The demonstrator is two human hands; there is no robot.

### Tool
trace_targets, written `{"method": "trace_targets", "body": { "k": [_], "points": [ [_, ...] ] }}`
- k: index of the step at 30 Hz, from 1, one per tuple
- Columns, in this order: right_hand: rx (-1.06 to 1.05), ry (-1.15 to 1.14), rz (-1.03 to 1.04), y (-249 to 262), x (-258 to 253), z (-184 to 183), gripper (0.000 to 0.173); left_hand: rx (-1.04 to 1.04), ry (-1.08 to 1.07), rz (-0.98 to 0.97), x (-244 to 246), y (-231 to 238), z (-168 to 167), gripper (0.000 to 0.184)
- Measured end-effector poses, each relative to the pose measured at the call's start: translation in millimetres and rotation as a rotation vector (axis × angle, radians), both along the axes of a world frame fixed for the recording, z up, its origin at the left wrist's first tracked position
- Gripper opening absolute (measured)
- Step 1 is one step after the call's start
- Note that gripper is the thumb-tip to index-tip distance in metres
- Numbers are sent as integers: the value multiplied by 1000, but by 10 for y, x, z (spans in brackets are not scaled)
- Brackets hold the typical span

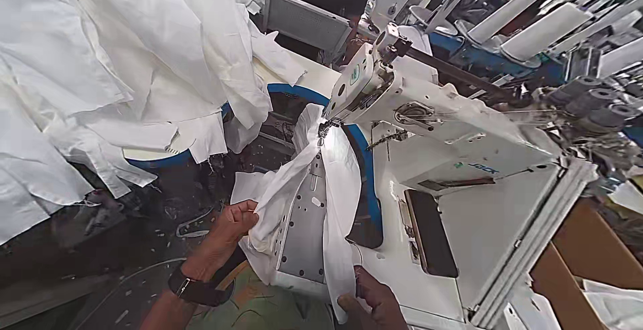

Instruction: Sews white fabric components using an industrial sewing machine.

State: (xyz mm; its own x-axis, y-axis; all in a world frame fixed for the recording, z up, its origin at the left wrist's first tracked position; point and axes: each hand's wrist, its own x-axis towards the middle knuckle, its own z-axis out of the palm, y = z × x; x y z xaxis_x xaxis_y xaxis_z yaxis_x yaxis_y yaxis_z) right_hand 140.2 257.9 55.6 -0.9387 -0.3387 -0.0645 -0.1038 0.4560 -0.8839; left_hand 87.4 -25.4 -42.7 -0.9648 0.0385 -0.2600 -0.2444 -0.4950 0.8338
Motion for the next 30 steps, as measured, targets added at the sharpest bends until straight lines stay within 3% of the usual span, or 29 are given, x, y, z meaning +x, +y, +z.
{"method": "trace_targets", "body": {
  "k": [3,5,10,13,17,20,23,25,28,30],
  "points": [
    [32,88,53,113,-70,53,17,187,-4,-146,43,53,-38,27],
    [25,229,91,66,-114,0,27,230,-25,-104,7,12,-150,24],
    [7,484,-20,-175,-192,23,27,346,-138,-56,-233,18,-218,38],
    [47,310,-14,-114,-166,76,20,177,-125,-149,-329,-65,-273,38],
    [510,213,-52,-219,-51,145,28,-64,44,-49,-473,-242,31,24],
    [654,295,-64,-98,-48,261,25,-433,306,-84,-300,106,519,10],
    [671,323,-57,117,-160,501,25,-770,546,-61,59,619,586,23],
    [722,413,71,-110,-254,624,21,-776,619,4,24,723,437,22],
    [830,497,249,-730,-222,347,9,-778,592,-2,14,737,271,13],
    [841,427,278,-786,-418,347,10,-705,553,-4,-197,668,245,19]
  ]
}}
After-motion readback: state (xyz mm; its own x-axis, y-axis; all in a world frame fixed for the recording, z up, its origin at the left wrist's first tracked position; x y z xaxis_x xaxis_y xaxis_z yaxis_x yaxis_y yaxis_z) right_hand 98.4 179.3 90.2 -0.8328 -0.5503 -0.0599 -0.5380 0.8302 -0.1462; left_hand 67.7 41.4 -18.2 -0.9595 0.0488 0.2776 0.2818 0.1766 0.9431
